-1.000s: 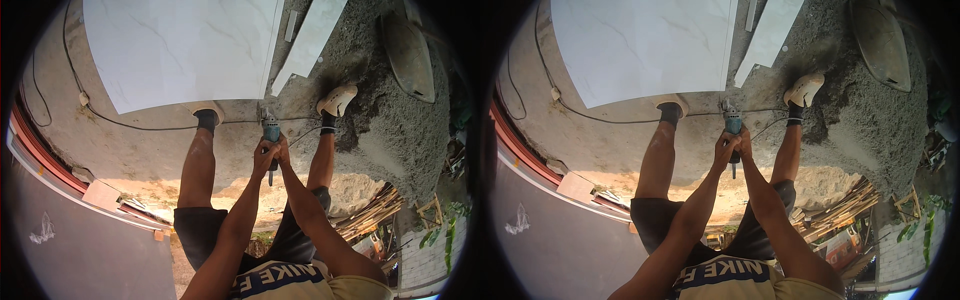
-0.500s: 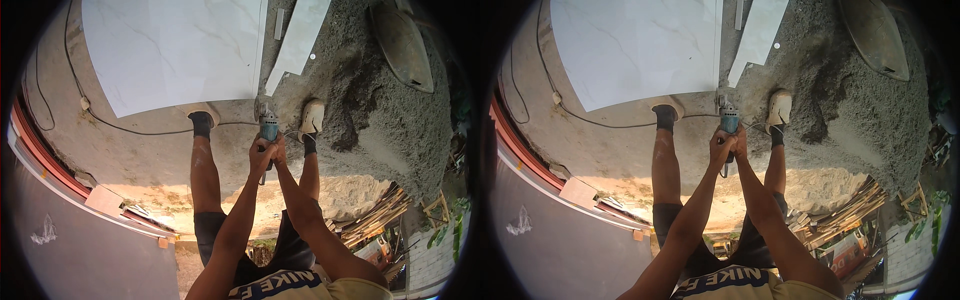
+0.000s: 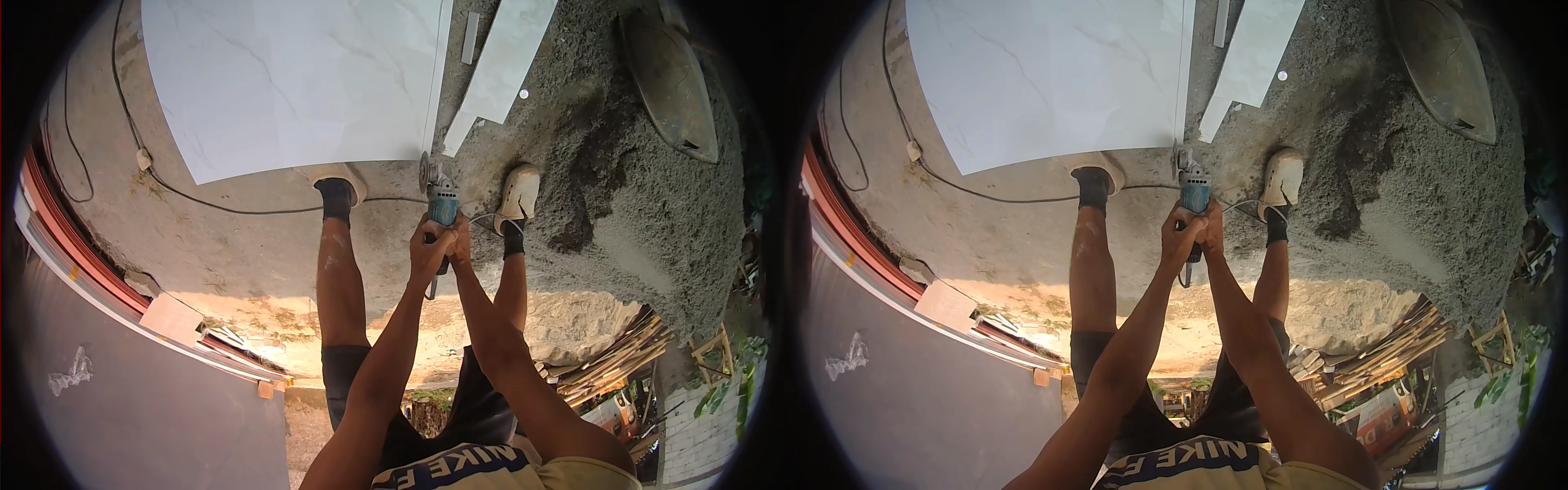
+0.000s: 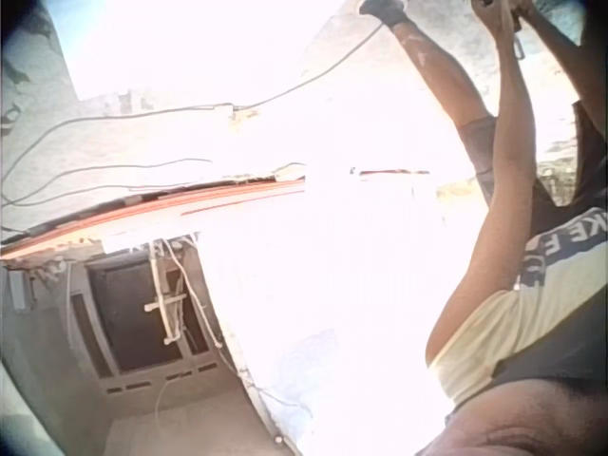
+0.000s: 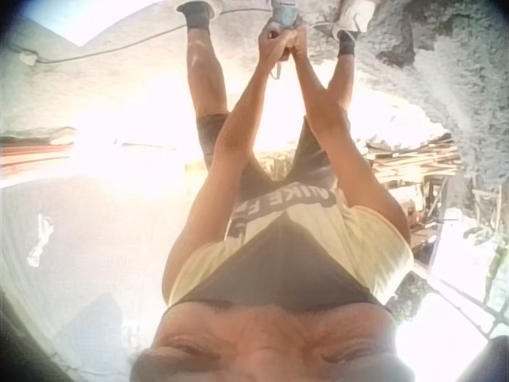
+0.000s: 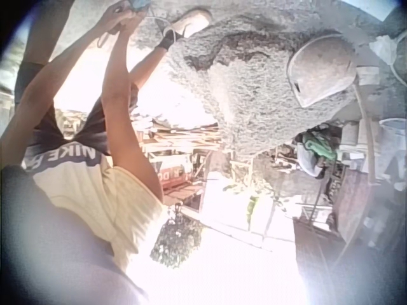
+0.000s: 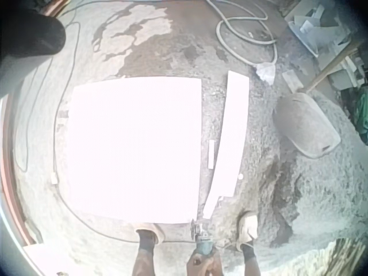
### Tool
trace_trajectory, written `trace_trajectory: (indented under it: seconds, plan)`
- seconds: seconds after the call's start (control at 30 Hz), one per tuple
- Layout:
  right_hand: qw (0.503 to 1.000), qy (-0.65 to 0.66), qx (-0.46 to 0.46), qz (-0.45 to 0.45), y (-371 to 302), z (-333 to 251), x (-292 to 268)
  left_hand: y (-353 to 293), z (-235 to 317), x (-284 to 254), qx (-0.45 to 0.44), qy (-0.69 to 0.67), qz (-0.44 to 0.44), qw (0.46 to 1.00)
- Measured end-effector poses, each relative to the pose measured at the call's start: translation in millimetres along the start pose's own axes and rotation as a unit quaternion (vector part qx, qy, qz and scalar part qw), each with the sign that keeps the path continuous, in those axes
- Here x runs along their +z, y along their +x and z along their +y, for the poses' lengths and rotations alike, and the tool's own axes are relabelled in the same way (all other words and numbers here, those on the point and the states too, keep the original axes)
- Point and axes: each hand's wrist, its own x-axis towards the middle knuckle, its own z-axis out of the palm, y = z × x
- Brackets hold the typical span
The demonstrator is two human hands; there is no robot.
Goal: The person holds a power grinder and makes a long straight cut along the edge of a white ceramic tile while standing outdoors near a pile of sand.
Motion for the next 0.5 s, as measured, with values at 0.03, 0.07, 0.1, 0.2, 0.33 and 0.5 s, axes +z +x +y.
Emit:
trace_trajectory:
  seconds: [0.03, 0.07, 0.1, 0.2, 0.33, 0.5]
  plan:
    - [1.0, -0.001, 0.005, -0.007, -0.5, -6.6, 1.7, 0.0, -0.8, -3.0, 0.0, 0.002, 0.002, 1.0]
    - [1.0, -0.005, 0.008, -0.01, 1.3, -6.7, -1.0, 1.5, -0.5, -0.3, 0.0, 0.007, 0.0, 1.0]
    - [1.0, -0.005, 0.008, -0.009, 2.7, -7.0, -2.0, 2.5, -0.1, 1.3, 0.0, 0.012, -0.002, 1.0]
    - [0.999, 0.05, -0.002, -0.014, 4.0, -3.3, -2.0, 2.1, 0.8, 3.3, -0.007, 0.007, -0.003, 1.0]
    - [0.998, 0.062, 0.019, -0.024, 8.6, 10.1, 0.0, 3.5, -0.5, 3.1, -0.001, 0.002, 0.002, 1.0]
    - [0.997, 0.071, 0.012, -0.024, 12.6, 36.5, 2.8, 4.9, 3.1, 4.7, -0.002, 0.017, 0.005, 1.0]
